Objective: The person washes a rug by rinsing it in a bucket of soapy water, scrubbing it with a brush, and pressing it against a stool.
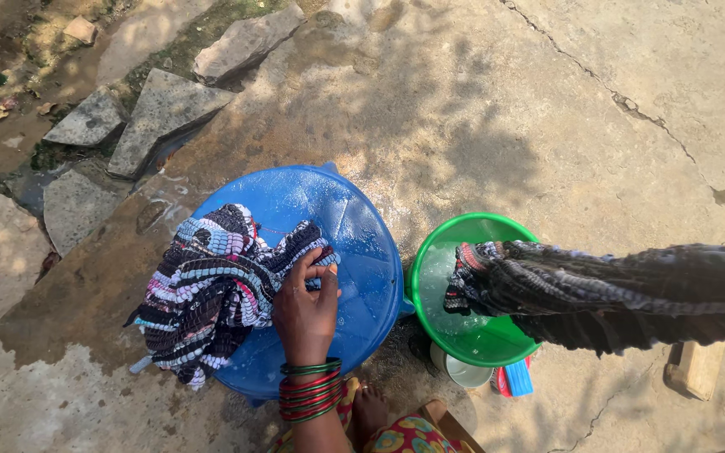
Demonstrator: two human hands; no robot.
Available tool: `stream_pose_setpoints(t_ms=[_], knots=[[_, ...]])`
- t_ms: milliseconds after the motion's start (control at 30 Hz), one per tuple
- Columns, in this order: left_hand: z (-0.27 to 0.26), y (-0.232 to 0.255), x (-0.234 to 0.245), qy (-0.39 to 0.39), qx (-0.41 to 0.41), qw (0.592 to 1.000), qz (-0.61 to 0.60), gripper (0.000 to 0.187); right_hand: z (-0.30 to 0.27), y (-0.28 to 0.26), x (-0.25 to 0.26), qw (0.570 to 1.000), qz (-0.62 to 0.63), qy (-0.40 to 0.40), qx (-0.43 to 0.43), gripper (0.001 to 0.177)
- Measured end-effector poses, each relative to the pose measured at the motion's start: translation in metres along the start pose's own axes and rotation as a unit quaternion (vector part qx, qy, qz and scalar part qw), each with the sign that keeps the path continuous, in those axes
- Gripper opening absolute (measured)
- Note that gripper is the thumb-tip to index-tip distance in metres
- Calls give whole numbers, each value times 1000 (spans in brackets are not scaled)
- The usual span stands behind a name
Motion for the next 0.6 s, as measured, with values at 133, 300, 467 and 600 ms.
stream_pose_setpoints(t_ms=[133, 300, 467, 600], knots=[[-3, 0, 0, 2, -22, 1000, -8, 42, 36, 43, -78, 983, -97, -155, -9, 34], [-3, 2, 1, 5, -53, 999, 4, 39, 74, 258, -265, 883, -288, -338, -149, 41], [-2, 1, 0, 14, -39, 999, -3, 41, 47, 335, -401, 828, -270, -454, -188, 52], [-1, 1, -1, 17, -41, 999, 9, 40, 36, 345, -411, 785, -389, -438, -201, 32]])
Point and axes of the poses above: each hand's wrist, its own z-axis towards the middle knuckle, its own x-axis out of the back of the hand, y = z × x, the point moved 6 cm from there along z, towards the middle knuckle, and after that the axes turned 11 degrees about -y, right-handed, at the moved point
